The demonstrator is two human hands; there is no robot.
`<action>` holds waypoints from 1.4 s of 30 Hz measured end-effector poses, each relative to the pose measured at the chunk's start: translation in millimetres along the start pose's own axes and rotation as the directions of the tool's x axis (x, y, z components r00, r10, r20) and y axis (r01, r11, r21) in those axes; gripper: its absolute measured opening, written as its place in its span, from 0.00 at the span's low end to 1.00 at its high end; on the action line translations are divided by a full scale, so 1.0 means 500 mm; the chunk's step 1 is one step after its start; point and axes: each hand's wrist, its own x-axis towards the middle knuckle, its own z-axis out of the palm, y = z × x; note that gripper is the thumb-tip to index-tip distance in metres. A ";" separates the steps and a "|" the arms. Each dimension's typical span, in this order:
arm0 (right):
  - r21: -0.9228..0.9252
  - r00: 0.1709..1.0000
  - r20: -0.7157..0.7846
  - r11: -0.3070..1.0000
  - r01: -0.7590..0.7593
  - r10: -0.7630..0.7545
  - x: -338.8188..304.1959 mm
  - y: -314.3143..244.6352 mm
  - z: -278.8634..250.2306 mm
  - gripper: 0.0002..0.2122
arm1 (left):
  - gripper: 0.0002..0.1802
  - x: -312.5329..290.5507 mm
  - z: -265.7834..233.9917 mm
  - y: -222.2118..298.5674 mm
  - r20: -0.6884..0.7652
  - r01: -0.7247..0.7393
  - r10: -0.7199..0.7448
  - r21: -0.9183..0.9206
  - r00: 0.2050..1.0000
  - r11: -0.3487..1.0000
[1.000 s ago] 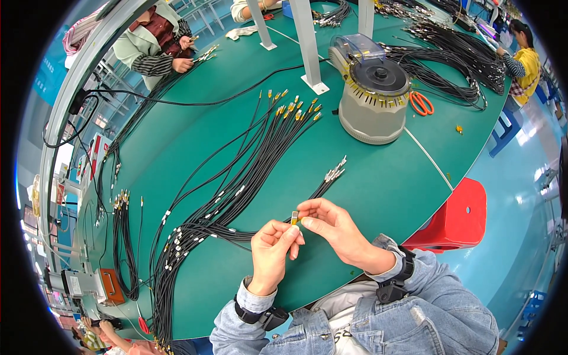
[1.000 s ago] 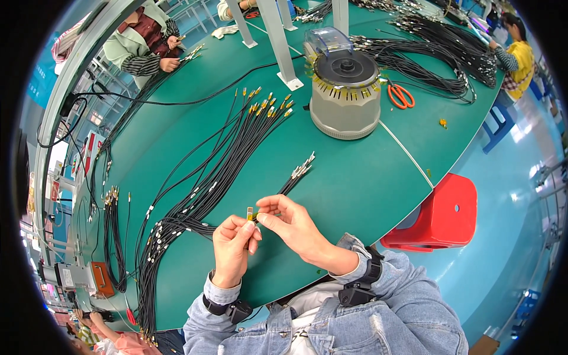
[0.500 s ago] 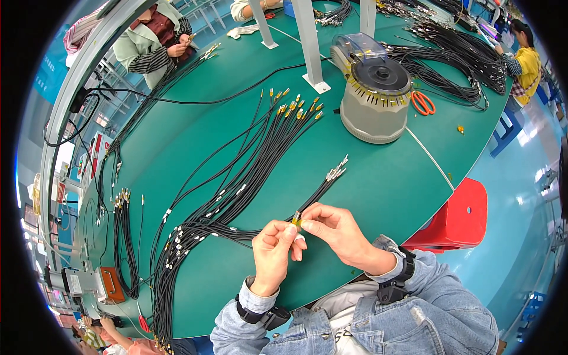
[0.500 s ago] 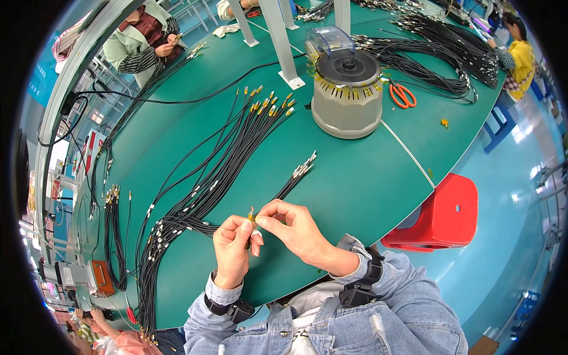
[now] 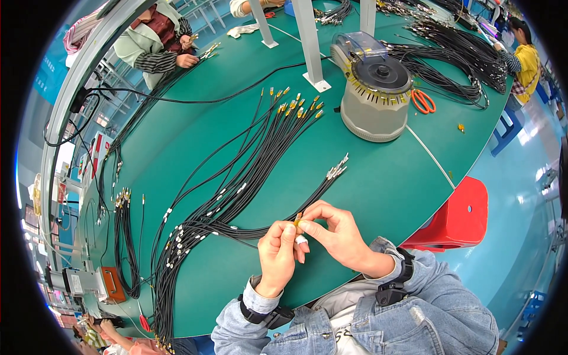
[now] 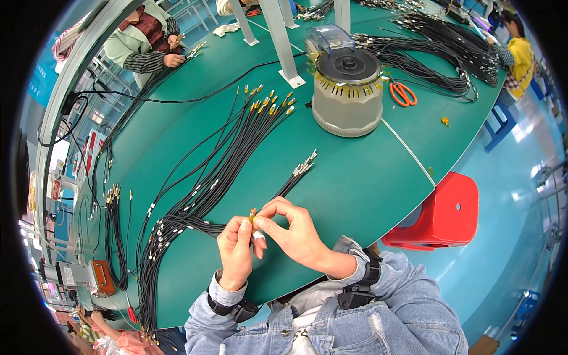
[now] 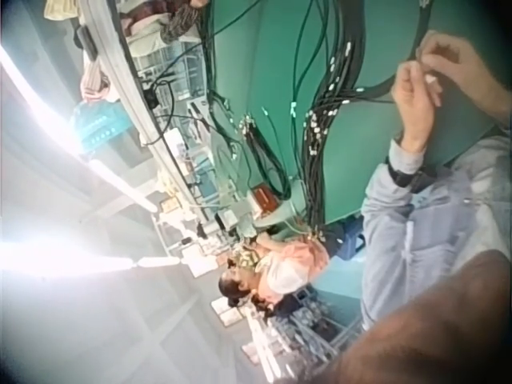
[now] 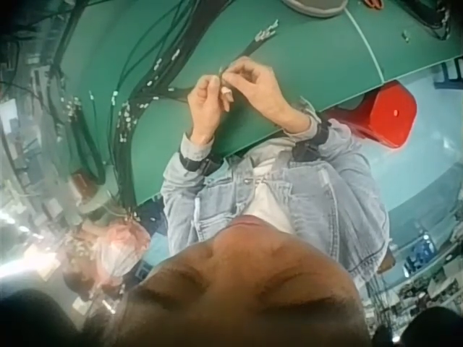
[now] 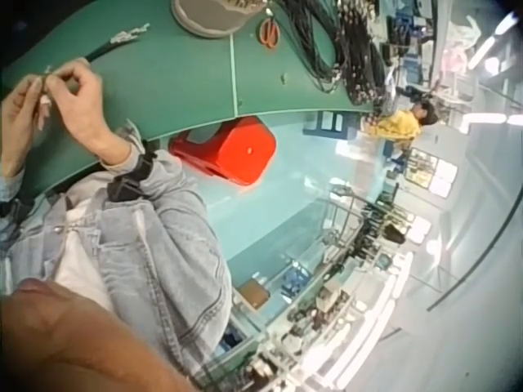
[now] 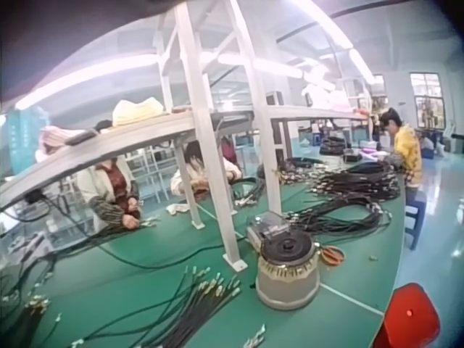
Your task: The person organizes a bundle of wires by hand, then picks up a dispenser and places it on the table. They then take a component from the dispenser and apply it to the end of a wire.
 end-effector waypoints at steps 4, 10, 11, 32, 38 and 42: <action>-0.011 1.000 -0.019 1.000 0.002 -0.002 -0.002 -0.002 0.003 0.05 | 0.12 -0.001 0.003 -0.004 -0.012 -0.029 0.029 0.029 0.999 0.999; -0.098 0.998 -0.049 0.994 0.042 -0.047 -0.003 -0.012 0.006 0.04 | 0.15 0.000 0.005 0.002 -0.026 -0.003 0.005 0.076 1.000 0.997; -0.098 0.998 -0.049 0.994 0.042 -0.047 -0.003 -0.011 0.006 0.04 | 0.14 0.000 0.003 0.002 -0.019 0.016 -0.016 0.050 1.000 0.999; 0.044 0.993 0.114 0.998 0.036 -0.041 0.015 -0.009 -0.010 0.07 | 0.17 0.013 -0.038 0.025 0.298 0.312 -0.243 -0.212 0.923 0.926; 0.298 0.956 0.291 0.947 -0.123 0.033 0.028 -0.012 -0.012 0.08 | 0.18 0.021 -0.055 0.016 0.459 0.430 -0.257 -0.323 0.850 0.843; 0.417 0.940 0.340 0.890 -0.187 0.038 0.030 0.002 -0.013 0.07 | 0.19 0.023 -0.056 0.015 0.505 0.476 -0.268 -0.343 0.820 0.810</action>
